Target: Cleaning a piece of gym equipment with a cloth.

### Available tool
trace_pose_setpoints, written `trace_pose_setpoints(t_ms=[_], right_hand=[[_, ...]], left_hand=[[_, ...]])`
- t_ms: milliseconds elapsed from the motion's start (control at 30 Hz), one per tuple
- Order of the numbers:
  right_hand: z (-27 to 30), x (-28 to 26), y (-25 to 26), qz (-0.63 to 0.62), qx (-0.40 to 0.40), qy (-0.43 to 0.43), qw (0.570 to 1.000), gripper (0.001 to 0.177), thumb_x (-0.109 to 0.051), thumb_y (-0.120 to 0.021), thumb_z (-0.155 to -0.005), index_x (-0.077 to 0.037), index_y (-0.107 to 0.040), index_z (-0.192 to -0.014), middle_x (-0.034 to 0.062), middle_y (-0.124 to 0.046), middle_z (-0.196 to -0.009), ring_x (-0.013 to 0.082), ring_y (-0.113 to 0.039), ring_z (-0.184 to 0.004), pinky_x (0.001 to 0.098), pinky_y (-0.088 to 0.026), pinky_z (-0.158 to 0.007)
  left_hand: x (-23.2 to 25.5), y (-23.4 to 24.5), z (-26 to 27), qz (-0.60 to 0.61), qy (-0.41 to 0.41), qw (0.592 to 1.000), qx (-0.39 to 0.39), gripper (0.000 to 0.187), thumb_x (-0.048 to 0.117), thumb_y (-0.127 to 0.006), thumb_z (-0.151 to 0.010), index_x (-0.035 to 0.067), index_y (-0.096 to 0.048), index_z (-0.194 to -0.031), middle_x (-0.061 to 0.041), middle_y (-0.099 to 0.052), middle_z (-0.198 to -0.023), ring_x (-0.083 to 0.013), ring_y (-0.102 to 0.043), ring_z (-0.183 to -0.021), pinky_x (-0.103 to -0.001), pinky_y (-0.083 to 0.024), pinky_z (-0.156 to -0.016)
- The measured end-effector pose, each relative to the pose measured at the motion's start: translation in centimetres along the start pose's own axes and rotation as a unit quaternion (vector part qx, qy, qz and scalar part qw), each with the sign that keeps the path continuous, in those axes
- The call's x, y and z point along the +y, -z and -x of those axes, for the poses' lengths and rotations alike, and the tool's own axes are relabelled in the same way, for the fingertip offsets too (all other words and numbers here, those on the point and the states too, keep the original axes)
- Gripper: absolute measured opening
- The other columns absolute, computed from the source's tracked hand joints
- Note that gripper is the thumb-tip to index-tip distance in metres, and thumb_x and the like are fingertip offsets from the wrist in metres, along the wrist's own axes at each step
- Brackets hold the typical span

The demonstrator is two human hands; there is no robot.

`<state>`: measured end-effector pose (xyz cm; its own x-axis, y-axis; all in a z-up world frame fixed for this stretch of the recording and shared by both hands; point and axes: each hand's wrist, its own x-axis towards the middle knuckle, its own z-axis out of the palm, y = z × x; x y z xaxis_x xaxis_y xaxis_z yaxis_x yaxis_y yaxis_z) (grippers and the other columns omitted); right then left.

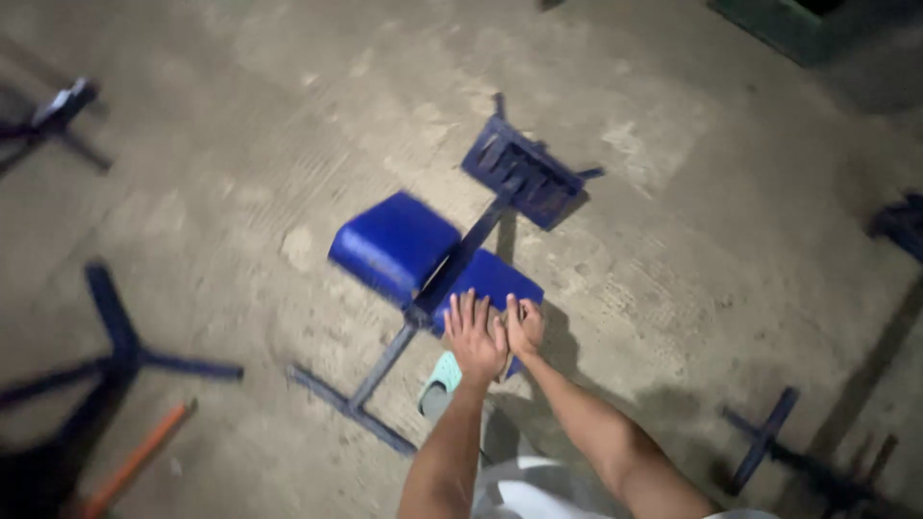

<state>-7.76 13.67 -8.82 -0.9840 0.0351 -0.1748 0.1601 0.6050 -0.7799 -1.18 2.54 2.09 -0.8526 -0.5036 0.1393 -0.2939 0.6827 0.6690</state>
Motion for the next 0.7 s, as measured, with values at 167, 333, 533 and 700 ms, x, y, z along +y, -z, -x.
trace_pose_setpoints(t_ms=[167, 333, 533, 700], right_hand=[[-0.8, 0.7, -0.8, 0.008, 0.028, -0.037, 0.999, 0.052, -0.054, -0.064, -0.094, -0.004, -0.068, -0.078, 0.0128, -0.066, -0.072, 0.0248, -0.059, -0.065, 0.041, -0.048, -0.064], [-2.0, 2.6, -1.0, 0.003, 0.023, -0.004, 1.0, 0.059, -0.055, -0.059, -0.101, -0.001, -0.067, -0.08, 0.0156, -0.067, -0.075, 0.0276, -0.059, -0.069, 0.0422, -0.047, -0.069], [-2.7, 2.5, -0.4, -0.104, 0.022, -0.08, 0.991, 0.058, -0.057, -0.059, -0.098, -0.001, -0.071, -0.093, 0.0141, -0.074, -0.09, 0.0261, -0.067, -0.08, 0.041, -0.053, -0.075], [-5.8, 5.7, -1.2, -0.035, -0.015, -0.091, 0.995, 0.055, -0.054, -0.065, -0.096, 0.0, -0.072, -0.091, 0.0174, -0.074, -0.088, 0.0301, -0.067, -0.082, 0.0428, -0.053, -0.078]], left_hand=[[0.6, 0.6, 0.3, 0.028, -0.013, 0.999, 0.026, 0.044, 0.03, -0.063, -0.09, 0.008, -0.069, -0.127, -0.015, -0.052, -0.151, -0.0385, -0.033, -0.151, -0.057, -0.021, -0.123], [0.8, 0.0, 0.0, 0.003, -0.004, 0.999, 0.041, 0.041, 0.028, -0.063, -0.092, 0.008, -0.069, -0.127, -0.015, -0.052, -0.152, -0.0378, -0.034, -0.152, -0.055, -0.021, -0.125], [0.7, -1.5, 0.1, -0.017, 0.03, 0.999, 0.037, 0.039, 0.03, -0.064, -0.093, 0.011, -0.068, -0.127, -0.015, -0.045, -0.16, -0.0371, -0.03, -0.155, -0.053, -0.021, -0.127], [4.9, -0.3, 1.1, -0.103, 0.153, 0.978, 0.097, 0.077, 0.041, -0.07, -0.084, 0.008, -0.047, -0.15, -0.023, -0.025, -0.164, -0.0413, -0.021, -0.152, -0.058, -0.016, -0.121]])
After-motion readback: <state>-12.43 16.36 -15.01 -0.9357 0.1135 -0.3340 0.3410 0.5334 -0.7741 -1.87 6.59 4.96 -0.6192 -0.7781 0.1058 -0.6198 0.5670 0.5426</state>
